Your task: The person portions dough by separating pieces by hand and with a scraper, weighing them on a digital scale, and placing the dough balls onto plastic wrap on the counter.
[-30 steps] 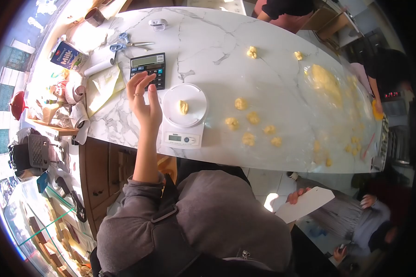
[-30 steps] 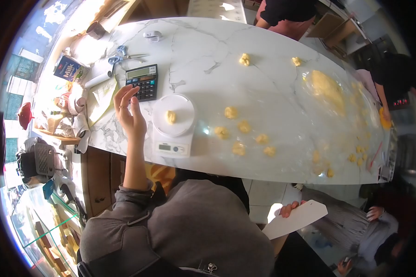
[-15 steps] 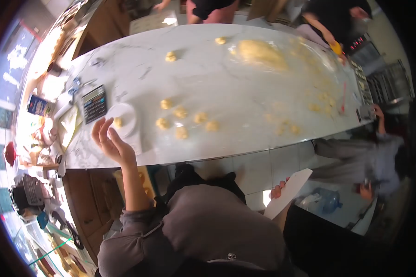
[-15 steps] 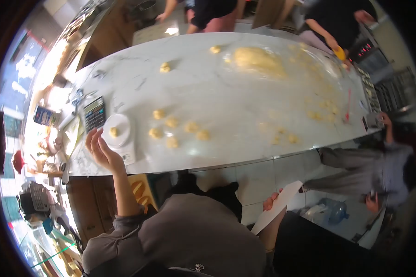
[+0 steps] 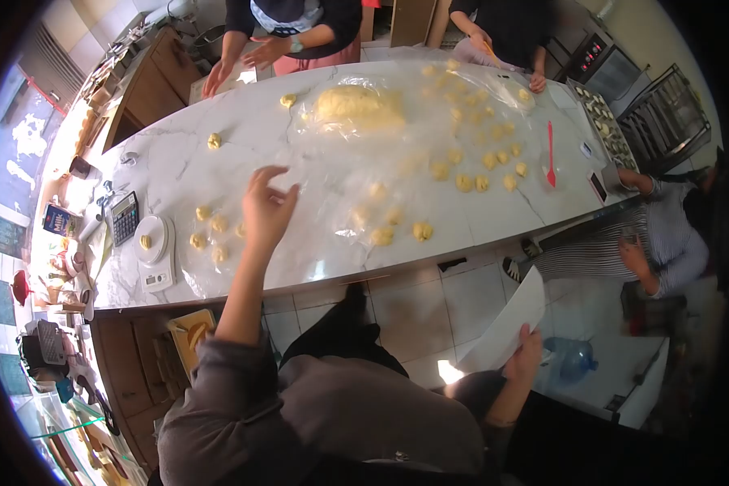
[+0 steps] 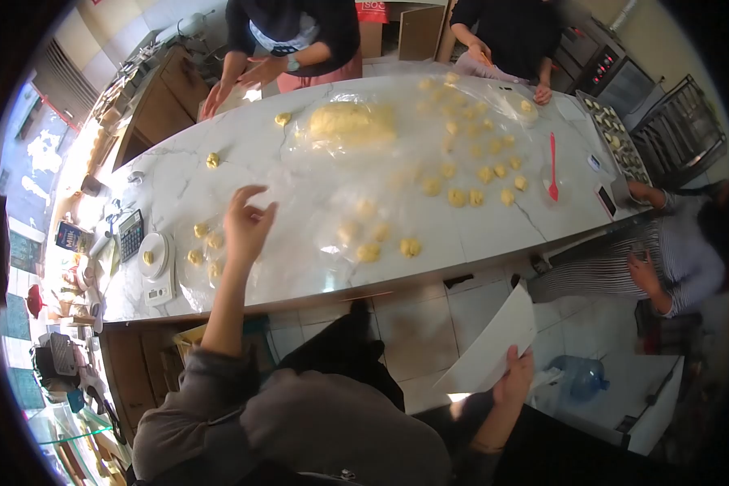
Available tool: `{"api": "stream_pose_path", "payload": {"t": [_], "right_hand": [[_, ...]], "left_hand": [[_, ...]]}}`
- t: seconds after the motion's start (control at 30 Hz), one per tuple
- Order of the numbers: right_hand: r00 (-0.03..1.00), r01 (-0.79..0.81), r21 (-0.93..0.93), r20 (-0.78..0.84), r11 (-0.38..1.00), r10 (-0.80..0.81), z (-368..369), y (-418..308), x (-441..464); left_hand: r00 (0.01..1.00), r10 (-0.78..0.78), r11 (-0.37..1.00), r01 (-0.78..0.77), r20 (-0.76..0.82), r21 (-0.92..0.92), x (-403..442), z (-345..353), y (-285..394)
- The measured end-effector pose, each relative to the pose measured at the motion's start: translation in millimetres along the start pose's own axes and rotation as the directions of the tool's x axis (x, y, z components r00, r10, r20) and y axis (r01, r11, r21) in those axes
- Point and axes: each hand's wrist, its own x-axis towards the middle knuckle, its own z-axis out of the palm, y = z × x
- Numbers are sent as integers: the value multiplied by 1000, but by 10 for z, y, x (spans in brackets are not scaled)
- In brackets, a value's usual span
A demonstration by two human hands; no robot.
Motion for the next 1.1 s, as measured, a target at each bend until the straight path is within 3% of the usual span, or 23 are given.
{"api": "stream_pose_path", "payload": {"t": [0.03, 0.1, 0.17, 0.27, 0.37, 0.5, 0.57, 0.67, 0.73, 0.8, 0.87, 0.97, 1.1], "right_hand": [[998, 61, -25, 37, 998, -60, 61, -105, 171], [985, 169, -60, 51, 984, -167, 259, -347, 480], [962, 249, -80, 138, 965, -236, 498, -590, 725], [915, 347, -80, 247, 934, -319, 814, -797, 1057], [882, 405, -160, 327, 900, -338, 1105, -866, 1267], [851, 424, -284, 451, 860, -270, 1633, -974, 1499], [766, 569, -346, 552, 746, -328, 1929, -1028, 1651], [601, 768, -394, 716, 505, -355, 2497, -1114, 1867], [419, 884, -288, 837, 367, -353, 2854, -1040, 2108], [317, 928, -252, 920, 273, -228, 3263, -1008, 2247], [154, 979, -120, 965, 163, -212, 3599, -720, 2532], [134, 991, -130, 984, 40, -114, 3959, -372, 2861], [109, 989, -106, 994, -107, 18, 4217, -98, 3234]], "left_hand": [[998, 60, 998, -61, 32, 13, 152, 202, -14], [987, -7, 986, -20, 160, 166, 470, 574, 12], [980, 101, 904, -161, 169, 396, 766, 1024, -56], [961, -21, 765, -162, 275, 623, 1123, 1556, -181], [904, -113, 679, -232, 412, 696, 1457, 1825, -360], [897, -70, 654, -290, 437, 699, 1849, 1741, -128], [909, -1, 630, -324, 418, 706, 2055, 1748, -120], [925, 83, 643, -333, 370, 689, 2301, 1762, -175], [944, 99, 685, -293, 314, 666, 2472, 1757, -197], [912, 275, 677, -408, 304, 612, 2627, 1785, -324], [862, 397, 653, -507, 315, 563, 2764, 1776, -248], [812, 411, 632, -581, 414, 513, 2902, 1756, -78], [878, 301, 729, -464, 373, 503, 2779, 1676, 61]]}}
